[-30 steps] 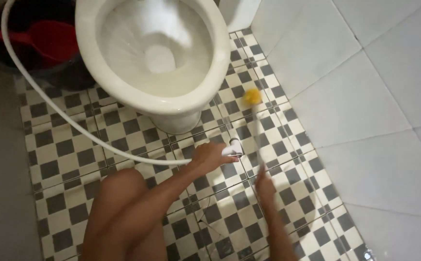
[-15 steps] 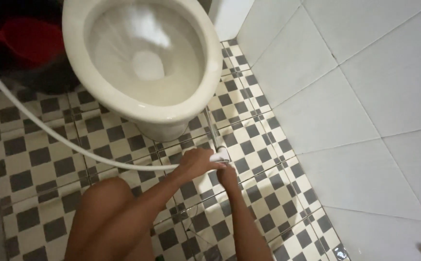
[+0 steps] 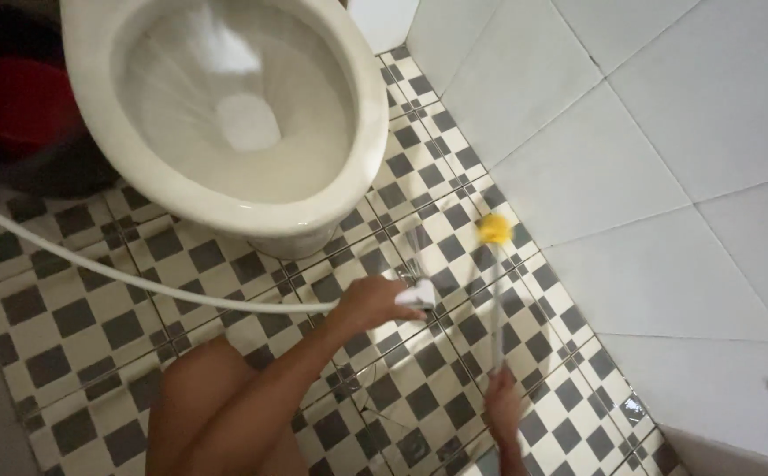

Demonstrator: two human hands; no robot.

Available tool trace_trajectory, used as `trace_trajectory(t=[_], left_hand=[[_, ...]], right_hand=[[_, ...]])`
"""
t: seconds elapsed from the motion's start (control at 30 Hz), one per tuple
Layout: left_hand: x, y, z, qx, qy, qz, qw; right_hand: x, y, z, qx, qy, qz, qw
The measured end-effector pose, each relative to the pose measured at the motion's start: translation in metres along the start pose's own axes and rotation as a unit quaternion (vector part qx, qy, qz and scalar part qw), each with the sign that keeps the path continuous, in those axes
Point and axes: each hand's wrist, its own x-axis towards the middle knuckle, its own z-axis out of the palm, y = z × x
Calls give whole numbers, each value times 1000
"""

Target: Cleaning the floor tiles and the toilet bowl using a brush and a water spray.

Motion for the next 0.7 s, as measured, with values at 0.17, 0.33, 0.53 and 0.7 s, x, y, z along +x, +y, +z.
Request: trace_trajectory(t=[0.17,0.33,0.53,0.7], left_hand=[[-8,4,1,26,-53,33,998],[-7,7,-7,34,-72,71,994],[-4,9,-8,14,-77,67,995],[-6,14,-12,25,-84,43,995]], right_hand=[[10,-36,27,-32,-17,89,995],[-60,-65,105,-32,-95,-19,995],[18,-54,99,-37,3,-238,971],[15,-37,23,41,20,93,995]])
